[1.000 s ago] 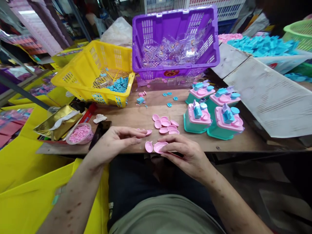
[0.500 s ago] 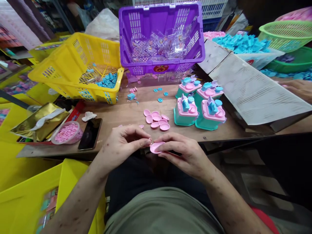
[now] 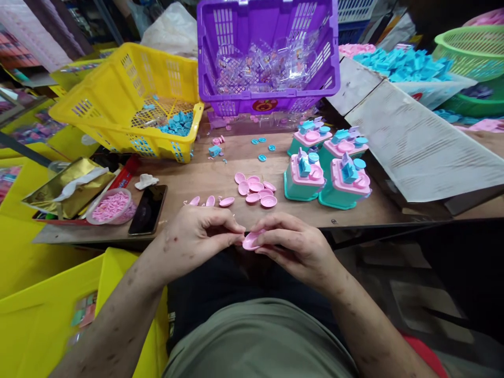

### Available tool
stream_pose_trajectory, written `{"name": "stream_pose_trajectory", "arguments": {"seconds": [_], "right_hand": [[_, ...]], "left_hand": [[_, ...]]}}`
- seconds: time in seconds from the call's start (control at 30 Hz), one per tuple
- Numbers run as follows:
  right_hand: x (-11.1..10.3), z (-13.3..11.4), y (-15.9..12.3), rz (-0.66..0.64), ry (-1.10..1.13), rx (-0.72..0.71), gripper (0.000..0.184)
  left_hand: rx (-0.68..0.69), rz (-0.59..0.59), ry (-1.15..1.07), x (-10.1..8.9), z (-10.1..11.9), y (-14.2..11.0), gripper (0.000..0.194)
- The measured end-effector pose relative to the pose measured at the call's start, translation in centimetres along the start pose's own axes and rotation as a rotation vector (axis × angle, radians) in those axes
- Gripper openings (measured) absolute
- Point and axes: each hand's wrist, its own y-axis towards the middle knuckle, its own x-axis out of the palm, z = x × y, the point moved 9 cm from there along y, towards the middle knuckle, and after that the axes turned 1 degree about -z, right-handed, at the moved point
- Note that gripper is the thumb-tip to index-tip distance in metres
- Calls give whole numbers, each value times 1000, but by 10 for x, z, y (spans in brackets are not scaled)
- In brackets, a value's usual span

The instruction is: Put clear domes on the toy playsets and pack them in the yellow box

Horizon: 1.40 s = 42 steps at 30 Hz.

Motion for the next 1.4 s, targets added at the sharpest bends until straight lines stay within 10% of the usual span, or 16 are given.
{"name": "stream_pose_trajectory", "arguments": {"seconds": [0.33,0.53,0.87,1.07,1.2,1.4], "right_hand": [[4,-8,3,105,-24,-59,8],[15,12,28,61,20,-36,11],[37,79,38,-74,-81,102,65],[9,136,17,-99,-574,273,23],[15,137,10,-88,-649,198,16],[15,146,8,-64,-499,144,26]], "left_hand": [[-117,-9,-419,8,-21,-6,5],[-236,133,-624,-12,-47,-12,38],[-157,350,219,-69,-69,-5,15],[-221,343,564,-86,-111,59,11],[-162,315,664,-88,-97,59,24],[-323,649,799,-207,-56,-59,34]]}}
